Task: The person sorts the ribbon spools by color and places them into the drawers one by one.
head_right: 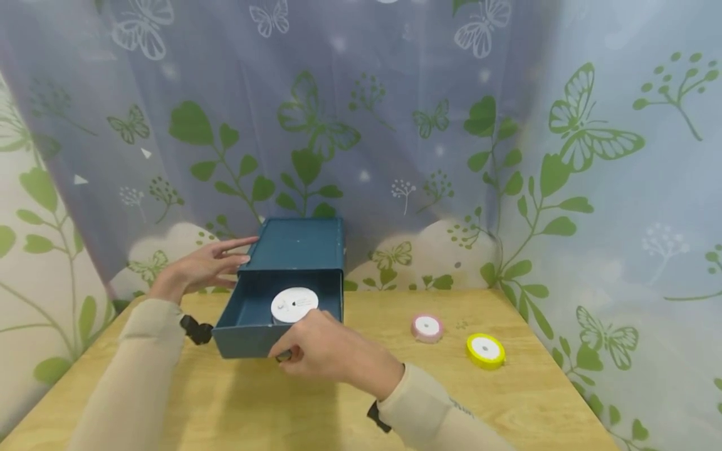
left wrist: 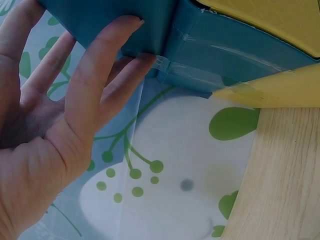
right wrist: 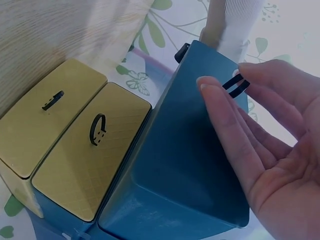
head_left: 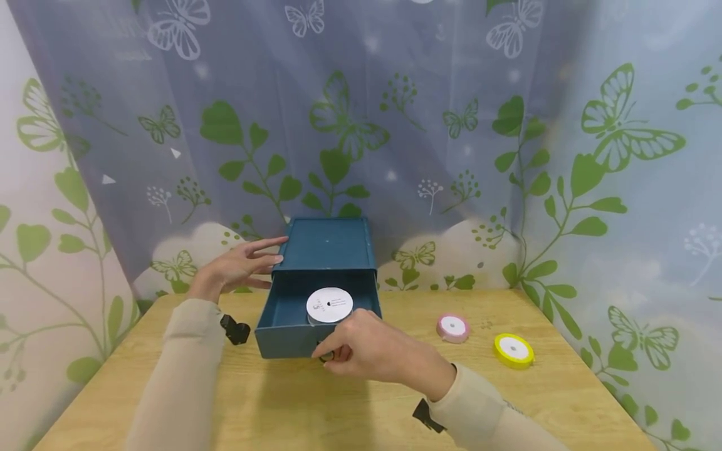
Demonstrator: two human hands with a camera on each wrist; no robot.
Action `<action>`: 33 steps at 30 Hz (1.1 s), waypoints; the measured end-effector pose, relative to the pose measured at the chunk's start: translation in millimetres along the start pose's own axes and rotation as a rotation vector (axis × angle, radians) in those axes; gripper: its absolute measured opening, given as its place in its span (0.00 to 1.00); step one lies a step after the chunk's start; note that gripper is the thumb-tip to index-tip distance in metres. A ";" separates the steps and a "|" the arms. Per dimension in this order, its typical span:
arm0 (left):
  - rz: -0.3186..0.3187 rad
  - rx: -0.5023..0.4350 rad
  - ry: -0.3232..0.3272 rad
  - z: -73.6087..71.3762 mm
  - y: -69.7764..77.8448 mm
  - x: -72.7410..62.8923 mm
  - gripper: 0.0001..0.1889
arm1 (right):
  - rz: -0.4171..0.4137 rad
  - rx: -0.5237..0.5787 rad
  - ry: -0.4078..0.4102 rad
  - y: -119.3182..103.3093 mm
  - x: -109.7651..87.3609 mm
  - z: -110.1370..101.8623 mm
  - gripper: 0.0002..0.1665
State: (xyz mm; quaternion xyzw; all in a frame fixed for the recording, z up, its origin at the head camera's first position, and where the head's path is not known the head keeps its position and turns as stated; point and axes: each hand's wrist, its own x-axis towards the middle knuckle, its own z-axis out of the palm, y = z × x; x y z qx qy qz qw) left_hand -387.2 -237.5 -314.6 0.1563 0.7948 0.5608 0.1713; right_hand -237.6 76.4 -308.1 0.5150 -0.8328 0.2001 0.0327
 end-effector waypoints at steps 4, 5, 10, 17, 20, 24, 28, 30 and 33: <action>-0.001 0.002 0.001 0.3 -0.3 0.4 0.40 | 0.001 0.009 0.017 2.0 1.2 -2.4 0.11; -0.001 0.000 0.002 0.3 -0.2 0.4 0.39 | 0.003 0.012 0.020 2.6 1.5 -3.3 0.11; -0.003 0.001 0.003 0.0 -0.6 0.0 0.40 | 0.018 0.041 0.021 6.0 2.8 -6.9 0.11; -0.004 -0.001 -0.005 0.2 -1.4 -0.5 0.40 | 0.051 0.081 0.048 13.4 3.5 -6.8 0.12; -0.002 -0.004 -0.009 0.0 -1.6 0.2 0.40 | 0.057 0.090 0.071 17.3 4.1 -5.8 0.12; 0.000 -0.004 -0.012 -0.3 -1.5 0.5 0.40 | 0.044 0.083 0.111 23.2 5.3 -3.4 0.12; 0.000 -0.005 -0.010 -0.3 -1.1 0.2 0.40 | 0.033 0.089 0.154 28.3 6.5 -1.2 0.12; 0.000 -0.006 -0.008 -0.1 -0.8 0.0 0.40 | 0.039 0.097 0.167 30.4 7.2 -0.6 0.12; 0.000 -0.003 -0.004 0.4 -0.3 -0.4 0.40 | 0.068 0.113 0.176 33.5 8.3 0.4 0.12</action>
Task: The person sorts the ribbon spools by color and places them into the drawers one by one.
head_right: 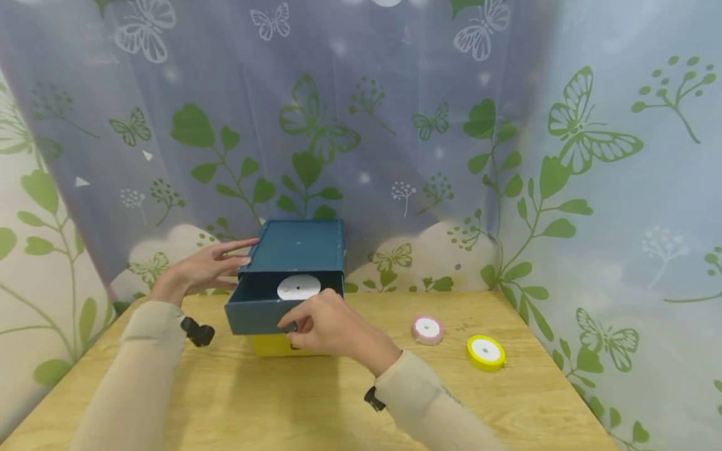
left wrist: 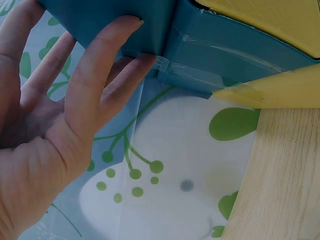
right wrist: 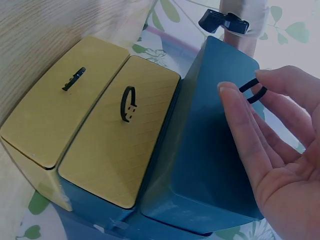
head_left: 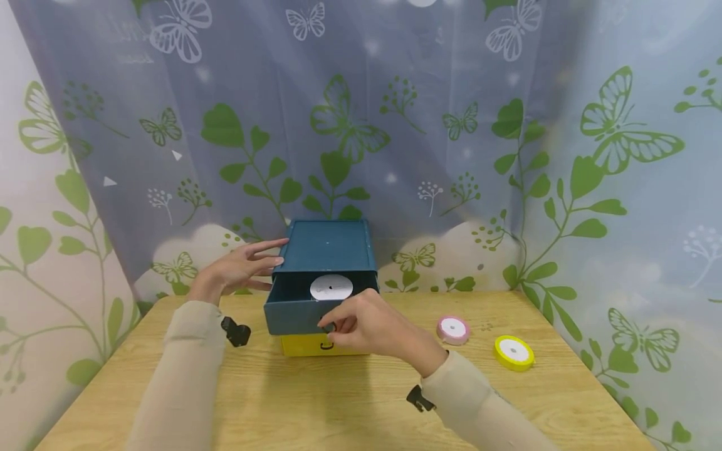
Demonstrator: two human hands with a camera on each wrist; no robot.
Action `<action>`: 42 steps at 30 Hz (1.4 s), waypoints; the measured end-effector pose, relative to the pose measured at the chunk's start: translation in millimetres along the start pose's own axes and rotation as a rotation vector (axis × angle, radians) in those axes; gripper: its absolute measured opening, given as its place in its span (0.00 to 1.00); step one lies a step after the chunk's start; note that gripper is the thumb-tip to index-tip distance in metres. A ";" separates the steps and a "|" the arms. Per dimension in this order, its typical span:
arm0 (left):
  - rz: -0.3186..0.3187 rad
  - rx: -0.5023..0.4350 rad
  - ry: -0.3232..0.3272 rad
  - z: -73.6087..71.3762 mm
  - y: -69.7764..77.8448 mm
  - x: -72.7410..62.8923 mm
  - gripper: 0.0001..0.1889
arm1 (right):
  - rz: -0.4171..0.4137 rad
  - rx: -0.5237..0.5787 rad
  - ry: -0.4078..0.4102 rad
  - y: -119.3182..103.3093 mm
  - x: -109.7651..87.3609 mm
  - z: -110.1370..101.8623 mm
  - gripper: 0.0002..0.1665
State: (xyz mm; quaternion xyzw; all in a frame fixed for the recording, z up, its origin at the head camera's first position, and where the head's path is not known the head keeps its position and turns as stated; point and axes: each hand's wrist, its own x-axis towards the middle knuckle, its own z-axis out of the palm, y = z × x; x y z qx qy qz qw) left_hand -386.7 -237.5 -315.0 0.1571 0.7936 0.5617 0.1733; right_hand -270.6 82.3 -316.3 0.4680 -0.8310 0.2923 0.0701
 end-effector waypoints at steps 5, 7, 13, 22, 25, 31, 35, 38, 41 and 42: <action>-0.005 0.011 0.005 0.8 0.9 -0.4 0.40 | 0.075 0.032 0.011 5.0 0.6 2.1 0.13; -0.007 0.013 0.006 0.8 1.0 -0.4 0.40 | 0.099 0.043 0.013 6.1 0.9 2.6 0.13; -0.006 0.018 0.008 0.0 0.1 0.4 0.39 | 0.141 0.038 0.017 8.7 2.6 3.4 0.14; -0.001 0.019 0.007 -0.9 -0.4 0.7 0.40 | 0.169 0.008 0.030 11.4 6.3 5.0 0.16; 0.001 0.026 0.008 -1.0 -1.1 1.2 0.39 | 0.164 0.007 0.045 13.4 6.7 5.8 0.15; 0.002 0.035 0.012 -1.4 -2.8 2.1 0.39 | 0.188 0.035 0.070 16.5 7.7 7.6 0.14; 0.005 0.031 0.014 -1.3 -2.8 1.7 0.39 | 0.219 0.048 0.094 17.7 7.9 9.3 0.15; 0.006 0.028 0.012 -1.2 -2.4 1.4 0.39 | 0.242 0.062 0.112 19.2 7.5 11.4 0.16; 0.007 0.026 0.008 -1.4 -2.3 1.3 0.40 | 0.258 0.073 0.123 20.0 7.4 12.7 0.16; 0.008 0.025 0.007 -1.6 -2.2 1.2 0.40 | 0.263 0.074 0.126 19.9 7.5 12.9 0.17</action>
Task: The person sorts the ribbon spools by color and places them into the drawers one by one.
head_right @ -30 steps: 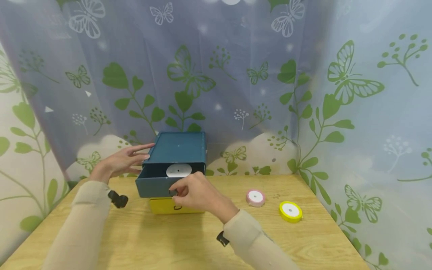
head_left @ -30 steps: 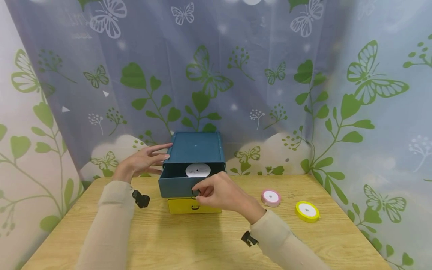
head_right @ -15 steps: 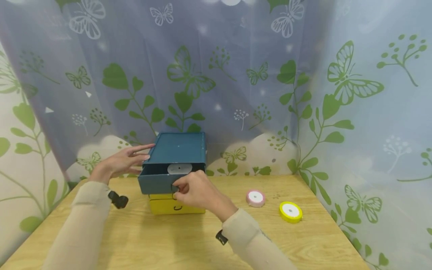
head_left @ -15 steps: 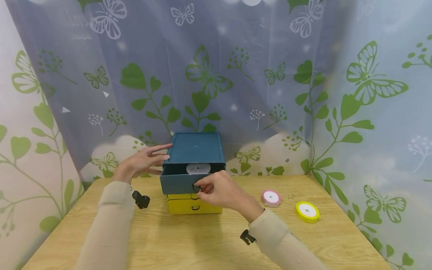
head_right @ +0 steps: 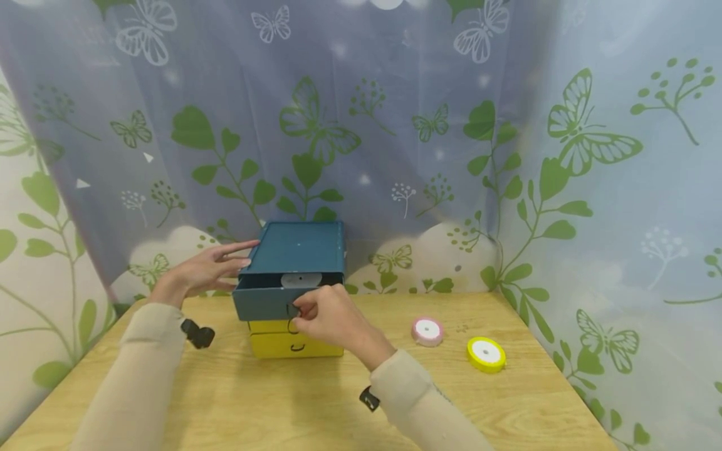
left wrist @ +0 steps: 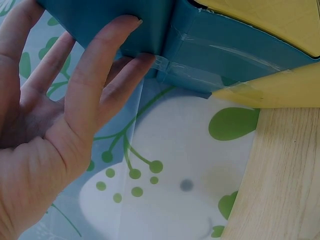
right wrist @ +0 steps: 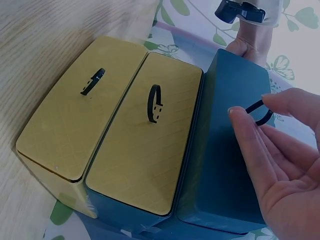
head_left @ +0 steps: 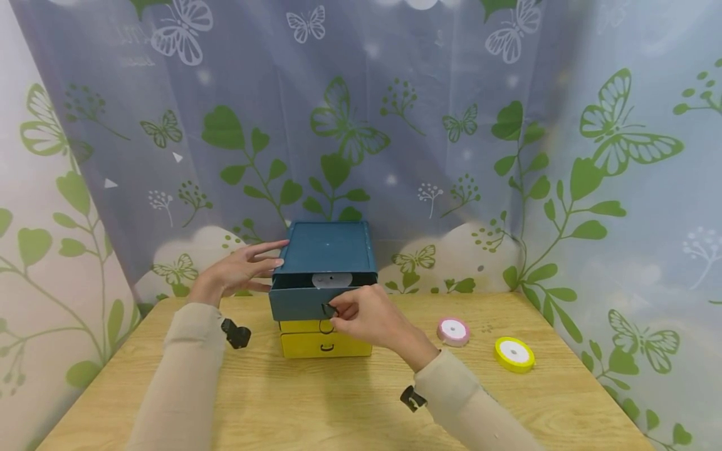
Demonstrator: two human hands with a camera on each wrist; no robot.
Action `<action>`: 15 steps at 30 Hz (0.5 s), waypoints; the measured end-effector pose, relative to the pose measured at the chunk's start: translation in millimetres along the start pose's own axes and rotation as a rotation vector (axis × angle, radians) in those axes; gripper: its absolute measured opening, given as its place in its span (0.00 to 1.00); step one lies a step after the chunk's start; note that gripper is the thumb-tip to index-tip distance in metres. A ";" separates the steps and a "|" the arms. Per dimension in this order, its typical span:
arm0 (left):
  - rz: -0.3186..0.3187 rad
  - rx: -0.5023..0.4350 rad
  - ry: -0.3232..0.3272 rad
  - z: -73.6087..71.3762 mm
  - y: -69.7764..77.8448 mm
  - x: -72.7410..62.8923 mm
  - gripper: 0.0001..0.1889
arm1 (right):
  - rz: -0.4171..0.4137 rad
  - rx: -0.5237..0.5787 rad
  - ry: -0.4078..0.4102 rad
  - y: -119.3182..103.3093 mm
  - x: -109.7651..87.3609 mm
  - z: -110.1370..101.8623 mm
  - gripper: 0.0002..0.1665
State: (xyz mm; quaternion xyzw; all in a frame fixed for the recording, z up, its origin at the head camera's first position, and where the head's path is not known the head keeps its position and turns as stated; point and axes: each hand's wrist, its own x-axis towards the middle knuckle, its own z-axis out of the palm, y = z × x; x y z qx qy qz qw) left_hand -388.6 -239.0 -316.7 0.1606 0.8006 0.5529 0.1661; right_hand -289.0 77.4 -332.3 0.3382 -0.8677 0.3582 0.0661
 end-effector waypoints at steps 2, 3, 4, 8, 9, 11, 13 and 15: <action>0.001 -0.003 -0.002 -0.3 0.3 0.0 0.40 | 0.009 -0.002 0.005 -0.4 0.4 -0.1 0.16; 0.002 -0.004 -0.003 -0.4 0.4 0.0 0.40 | 0.013 -0.005 0.007 -0.6 0.7 -0.1 0.16; 0.003 -0.005 -0.004 -0.4 0.5 0.0 0.39 | 0.019 -0.007 0.008 -0.9 1.1 -0.2 0.16; 0.002 -0.007 -0.004 -0.2 0.7 0.1 0.39 | 0.040 -0.008 0.010 -1.1 2.3 -0.5 0.17; 0.001 -0.006 -0.004 0.0 0.7 0.1 0.39 | 0.045 -0.004 0.010 -1.0 2.5 -0.6 0.17; -0.001 -0.006 -0.004 0.2 0.5 0.2 0.39 | 0.054 0.006 0.008 -0.4 2.7 -0.4 0.17; -0.003 -0.007 -0.002 0.4 0.4 0.2 0.39 | 0.063 0.020 0.007 0.5 3.0 -0.2 0.17; -0.005 -0.008 -0.002 0.4 0.4 0.2 0.39 | 0.068 0.029 0.010 1.9 3.6 0.1 0.17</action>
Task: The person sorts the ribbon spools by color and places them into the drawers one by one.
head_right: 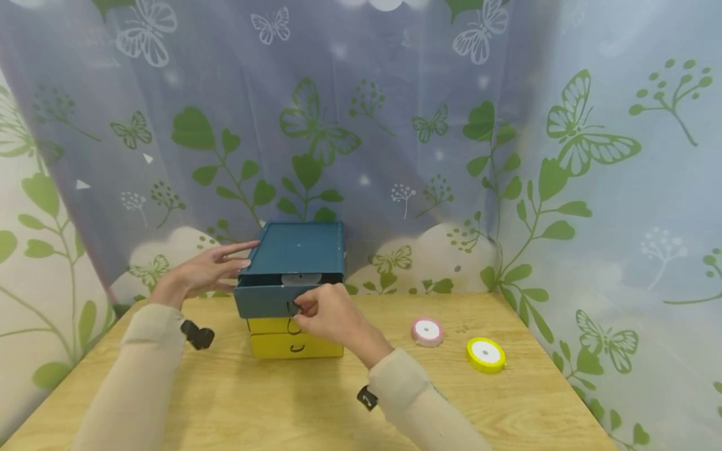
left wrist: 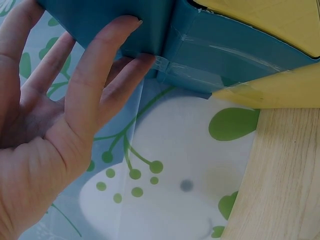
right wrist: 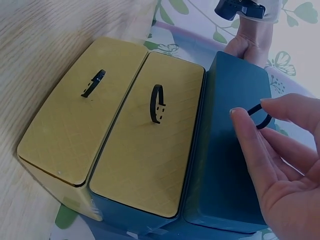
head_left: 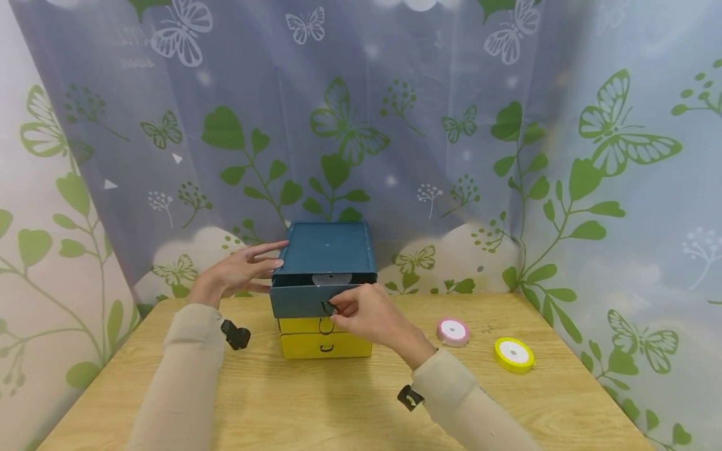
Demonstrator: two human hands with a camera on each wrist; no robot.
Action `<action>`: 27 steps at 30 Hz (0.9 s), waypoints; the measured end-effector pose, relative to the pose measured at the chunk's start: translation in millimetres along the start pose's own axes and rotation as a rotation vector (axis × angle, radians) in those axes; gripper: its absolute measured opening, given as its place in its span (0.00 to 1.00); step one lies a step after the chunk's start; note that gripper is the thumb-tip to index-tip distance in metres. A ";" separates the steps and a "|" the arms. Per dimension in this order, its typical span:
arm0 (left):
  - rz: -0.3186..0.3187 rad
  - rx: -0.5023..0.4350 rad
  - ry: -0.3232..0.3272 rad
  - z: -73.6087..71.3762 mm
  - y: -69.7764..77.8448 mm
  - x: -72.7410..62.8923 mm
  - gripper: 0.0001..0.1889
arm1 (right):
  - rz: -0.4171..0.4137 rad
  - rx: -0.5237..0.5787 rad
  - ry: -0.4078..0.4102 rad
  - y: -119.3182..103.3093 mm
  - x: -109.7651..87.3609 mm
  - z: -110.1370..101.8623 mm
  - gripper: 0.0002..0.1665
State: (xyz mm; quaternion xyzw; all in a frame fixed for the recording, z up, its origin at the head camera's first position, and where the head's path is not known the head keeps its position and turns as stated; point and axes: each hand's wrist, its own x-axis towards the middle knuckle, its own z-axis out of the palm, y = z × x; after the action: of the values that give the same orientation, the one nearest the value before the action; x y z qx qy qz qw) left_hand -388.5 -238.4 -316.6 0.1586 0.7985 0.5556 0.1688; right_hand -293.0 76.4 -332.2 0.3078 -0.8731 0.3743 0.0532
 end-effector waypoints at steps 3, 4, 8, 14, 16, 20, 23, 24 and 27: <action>0.002 -0.002 -0.001 0.8 0.0 0.3 0.39 | 0.007 0.009 0.006 2.2 0.7 0.1 0.17; 0.003 -0.002 -0.002 1.2 0.1 0.3 0.39 | 0.009 0.010 0.008 2.9 1.1 0.2 0.17; 0.003 -0.005 -0.006 2.0 0.7 0.1 0.39 | 0.018 0.011 0.012 4.7 2.8 0.5 0.17; 0.005 -0.007 -0.004 1.8 2.0 -0.7 0.39 | 0.013 0.002 0.017 5.6 5.2 0.0 0.17; 0.005 -0.007 -0.005 1.9 2.0 -0.5 0.39 | 0.013 0.003 0.018 6.1 5.7 -0.2 0.17; 0.005 -0.006 -0.006 2.1 1.1 -0.5 0.38 | 0.025 0.006 0.013 7.2 7.0 0.1 0.18; 0.003 -0.012 -0.004 1.9 0.5 -0.8 0.38 | 0.032 0.001 0.014 8.5 8.7 0.8 0.18; 0.002 -0.014 -0.004 1.9 0.4 -0.9 0.39 | 0.033 0.000 0.015 9.0 9.1 1.0 0.18; 0.003 -0.019 -0.009 1.5 0.1 -0.6 0.39 | 0.031 -0.003 0.023 10.0 9.9 1.5 0.17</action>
State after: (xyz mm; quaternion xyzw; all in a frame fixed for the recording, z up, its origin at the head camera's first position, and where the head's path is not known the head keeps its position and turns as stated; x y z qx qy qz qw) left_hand -387.3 -237.4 -316.9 0.1607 0.7921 0.5628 0.1731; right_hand -306.6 75.8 -336.3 0.2901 -0.8776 0.3774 0.0578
